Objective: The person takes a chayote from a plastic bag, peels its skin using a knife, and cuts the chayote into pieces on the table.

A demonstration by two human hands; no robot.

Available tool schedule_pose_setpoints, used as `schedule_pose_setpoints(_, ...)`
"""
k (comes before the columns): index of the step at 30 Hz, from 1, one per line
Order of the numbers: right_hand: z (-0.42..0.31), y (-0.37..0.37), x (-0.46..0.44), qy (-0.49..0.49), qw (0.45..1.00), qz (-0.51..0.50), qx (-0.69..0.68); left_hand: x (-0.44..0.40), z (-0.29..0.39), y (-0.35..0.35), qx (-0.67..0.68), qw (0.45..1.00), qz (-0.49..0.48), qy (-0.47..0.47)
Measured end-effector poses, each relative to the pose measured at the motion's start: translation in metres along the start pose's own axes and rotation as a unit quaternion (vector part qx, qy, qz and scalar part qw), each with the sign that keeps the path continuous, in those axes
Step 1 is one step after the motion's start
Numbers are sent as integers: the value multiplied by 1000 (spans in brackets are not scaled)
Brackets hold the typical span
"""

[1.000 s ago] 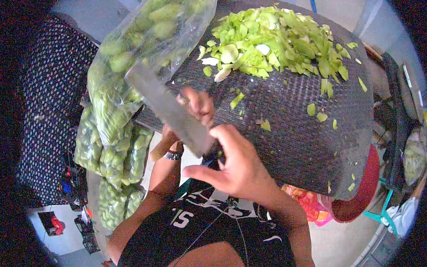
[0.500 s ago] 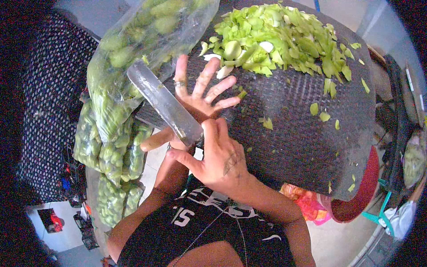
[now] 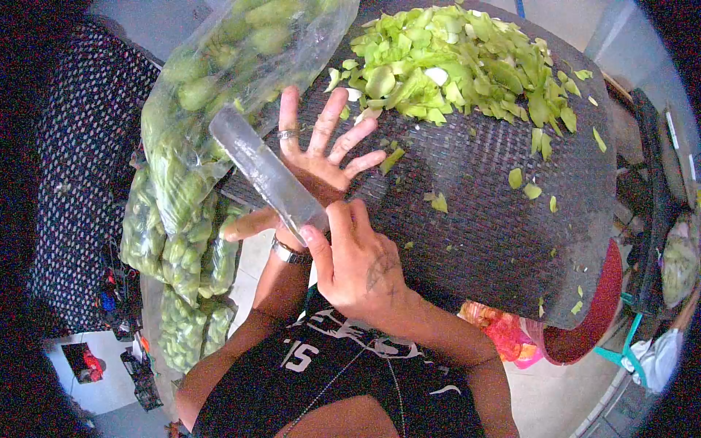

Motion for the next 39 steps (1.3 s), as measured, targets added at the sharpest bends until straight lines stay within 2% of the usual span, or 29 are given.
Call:
schedule_pose_setpoints(4,0,2,2,-41,998,-10,-46,0,4,2,-37,999,37,-15)
schedule_pose_setpoints(7,4,-3,-4,-7,999,1,-41,1,5,5,-60,998,33,-5)
schedule_pose_setpoints(11,7,0,-5,-1,1000,-2,-1,-1,3,-2,-14,1000,-1,10)
schedule_pose_setpoints(17,4,0,-2,0,1000,-10,-1,0,0,-8,-15,999,29,1)
schedule_pose_setpoints(26,-1,-2,3,-8,995,-84,-56,0,1,-8,-13,999,41,-8)
schedule_pose_setpoints(29,-1,-7,1,21,990,-101,-94,1,0,-12,-27,999,36,-12)
schedule_pose_setpoints(32,5,-7,-3,52,994,-76,-59,0,1,-5,-52,998,41,-13)
schedule_pose_setpoints(39,3,-4,3,8,993,-94,-74,-1,-1,-8,-67,998,2,-4)
Point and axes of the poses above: each hand's wrist, its own x-axis away from the middle knuckle, its own y-axis out of the palm, z = x × y, the point moved 4 cm from there along -x, towards the middle knuckle, and after that the axes turned 10 degrees about y, right-handed, at the moved point
